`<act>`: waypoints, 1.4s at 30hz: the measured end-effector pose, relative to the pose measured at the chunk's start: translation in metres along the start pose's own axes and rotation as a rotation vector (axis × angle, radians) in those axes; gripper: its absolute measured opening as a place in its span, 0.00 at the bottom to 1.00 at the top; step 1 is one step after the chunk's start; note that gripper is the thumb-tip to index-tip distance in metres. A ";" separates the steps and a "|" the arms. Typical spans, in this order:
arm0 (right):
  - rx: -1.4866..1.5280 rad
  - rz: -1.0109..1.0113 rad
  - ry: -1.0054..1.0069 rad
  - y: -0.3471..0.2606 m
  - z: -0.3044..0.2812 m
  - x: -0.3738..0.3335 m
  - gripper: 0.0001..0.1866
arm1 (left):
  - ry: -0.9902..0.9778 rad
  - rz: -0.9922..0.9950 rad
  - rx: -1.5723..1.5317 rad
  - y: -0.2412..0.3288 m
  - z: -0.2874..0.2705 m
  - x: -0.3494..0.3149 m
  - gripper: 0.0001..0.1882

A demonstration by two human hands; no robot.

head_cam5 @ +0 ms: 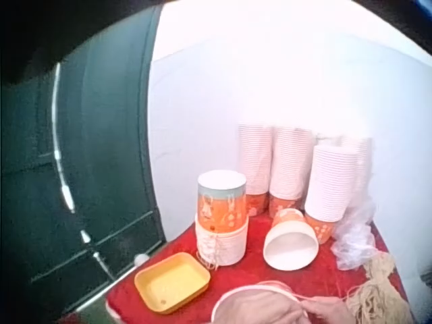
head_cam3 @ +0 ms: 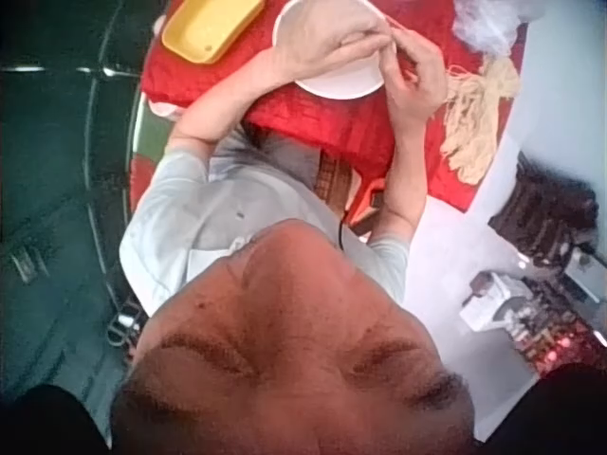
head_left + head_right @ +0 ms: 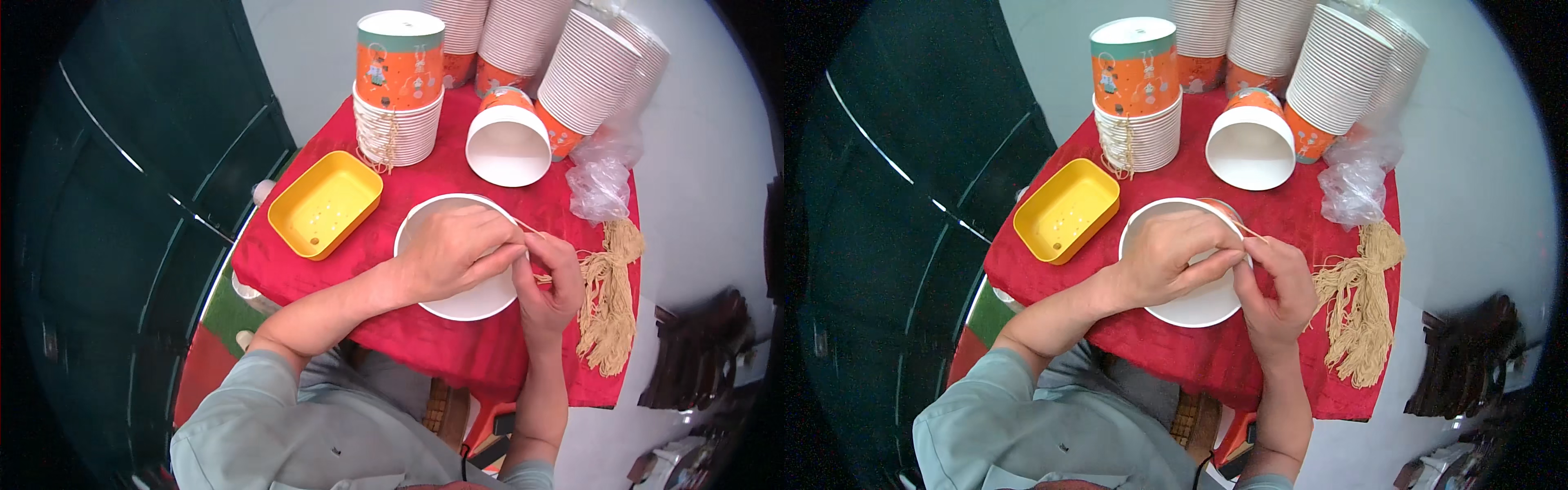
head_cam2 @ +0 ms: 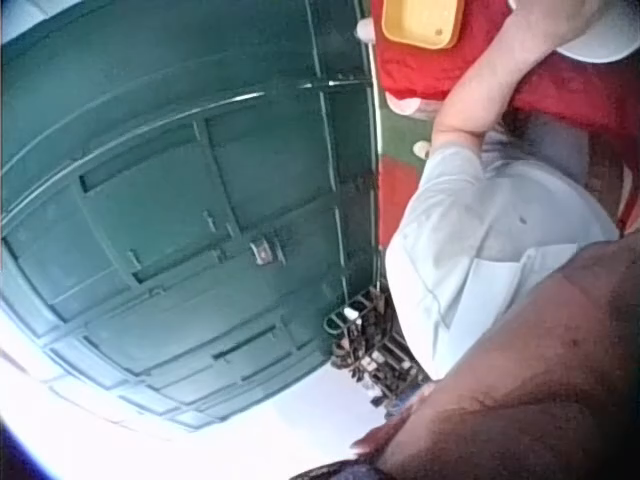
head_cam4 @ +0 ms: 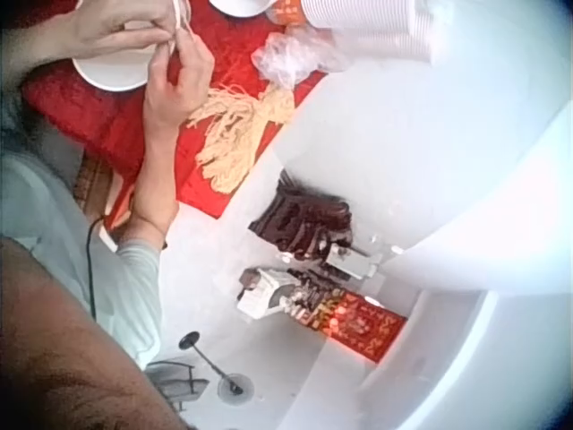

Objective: Tying strings onto decorative paper cups as part of a manufacturing or packaging process.

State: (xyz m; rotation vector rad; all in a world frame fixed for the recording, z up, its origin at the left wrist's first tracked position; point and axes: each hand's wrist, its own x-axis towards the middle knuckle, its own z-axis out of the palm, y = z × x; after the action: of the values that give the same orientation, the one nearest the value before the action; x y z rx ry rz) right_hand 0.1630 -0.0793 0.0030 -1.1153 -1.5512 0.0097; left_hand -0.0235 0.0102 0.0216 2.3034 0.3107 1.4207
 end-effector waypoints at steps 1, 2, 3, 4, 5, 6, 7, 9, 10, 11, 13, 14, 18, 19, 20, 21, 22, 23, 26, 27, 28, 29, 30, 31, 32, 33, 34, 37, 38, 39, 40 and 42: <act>-0.032 -0.013 0.007 0.001 -0.001 -0.002 0.19 | -0.007 0.016 0.026 0.003 0.001 0.001 0.07; -0.051 -0.047 0.034 0.002 0.001 -0.002 0.18 | 0.002 0.009 0.060 0.003 0.004 -0.001 0.07; -0.066 -0.086 0.044 0.001 0.000 -0.002 0.18 | 0.010 0.030 0.078 0.003 0.005 0.000 0.08; -0.084 -0.125 0.054 0.001 -0.002 -0.001 0.18 | 0.017 0.052 0.094 0.004 0.005 0.001 0.08; -0.101 -0.156 0.063 0.002 -0.002 0.001 0.18 | 0.023 0.062 0.102 0.003 0.006 0.002 0.08; -0.089 -0.160 0.073 0.004 -0.001 0.001 0.18 | 0.016 0.049 0.113 0.005 0.006 0.003 0.08; -0.076 -0.164 0.083 0.006 0.000 0.001 0.17 | 0.009 0.036 0.125 0.006 0.006 0.003 0.08; -0.104 -0.166 0.107 0.010 0.001 0.000 0.17 | 0.007 0.053 0.168 0.007 0.000 0.006 0.10; -0.125 -0.179 0.115 0.012 0.002 0.000 0.17 | 0.048 0.080 0.189 0.007 -0.002 0.009 0.10; -0.145 -0.192 0.122 0.012 0.003 0.000 0.17 | 0.078 0.050 0.247 0.009 -0.003 0.008 0.14; -0.169 -0.196 0.146 0.011 0.005 0.001 0.17 | 0.084 0.112 0.408 0.017 -0.009 0.025 0.18; -0.191 -0.204 0.155 0.012 0.004 0.001 0.16 | 0.016 0.116 0.384 0.018 -0.008 0.035 0.20; -0.220 -0.190 0.201 0.015 0.002 0.003 0.14 | -0.508 -0.079 0.239 0.002 -0.014 0.062 0.15; -0.226 -0.190 0.212 0.015 0.002 0.004 0.14 | -0.507 -0.130 0.180 0.000 -0.015 0.068 0.15; -0.167 -0.106 0.197 0.015 0.001 0.004 0.12 | -0.508 -0.180 0.121 -0.004 -0.015 0.074 0.14; -0.106 -0.023 0.183 0.015 0.003 0.004 0.11 | -0.574 -0.386 -0.159 -0.019 -0.013 0.081 0.12; -0.053 0.017 0.193 0.013 0.002 0.005 0.08 | -0.600 -0.432 -0.202 -0.023 -0.014 0.087 0.11; -0.055 0.022 0.202 0.014 0.002 0.007 0.08 | -0.626 -0.480 -0.243 -0.026 -0.014 0.093 0.11; 0.015 0.078 0.213 0.022 -0.002 0.007 0.05 | -0.749 -0.526 -0.244 -0.038 -0.003 0.112 0.12; 0.017 0.084 0.220 0.023 -0.003 0.008 0.05 | -0.756 -0.486 -0.267 -0.042 0.003 0.116 0.12; 0.067 0.133 0.224 0.025 -0.004 0.008 0.04 | -0.765 -0.488 -0.265 -0.046 0.008 0.118 0.12; 0.117 0.182 0.228 0.027 -0.005 0.008 0.04 | -0.784 -0.489 -0.286 -0.050 0.014 0.120 0.12; 0.104 0.178 0.230 0.027 -0.007 0.010 0.03 | -0.803 -0.491 -0.306 -0.053 0.018 0.122 0.12; 0.107 0.183 0.235 0.030 -0.007 0.011 0.03 | -0.833 -0.522 -0.284 -0.056 0.020 0.126 0.12; 0.128 0.200 0.236 0.034 -0.007 0.011 0.03 | -0.839 -0.524 -0.281 -0.061 0.023 0.129 0.12; 0.150 0.215 0.234 0.037 -0.006 0.011 0.03 | -0.829 -0.550 -0.346 -0.067 0.025 0.130 0.12; 0.134 0.226 0.235 0.039 -0.004 0.011 0.03 | -0.817 -0.576 -0.410 -0.072 0.026 0.131 0.12; 0.110 0.259 0.235 0.045 -0.007 0.010 0.04 | -0.774 -0.614 -0.377 -0.077 0.036 0.132 0.11; 0.109 0.261 0.239 0.047 -0.008 0.010 0.04 | -0.726 -0.627 -0.390 -0.077 0.038 0.131 0.10; 0.090 0.275 0.231 0.049 -0.009 0.010 0.05 | -0.729 -0.627 -0.388 -0.075 0.038 0.131 0.10; 0.072 0.289 0.223 0.050 -0.009 0.009 0.05 | -0.672 -0.634 -0.427 -0.073 0.036 0.130 0.10; 0.084 0.300 0.220 0.054 -0.006 0.007 0.06 | -0.617 -0.644 -0.463 -0.065 0.029 0.129 0.10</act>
State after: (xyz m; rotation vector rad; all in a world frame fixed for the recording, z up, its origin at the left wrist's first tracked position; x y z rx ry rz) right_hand 0.2022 -0.0487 -0.0199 -1.2293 -1.1694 0.1491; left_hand 0.0625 0.1120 0.0833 1.8783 0.4216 0.3857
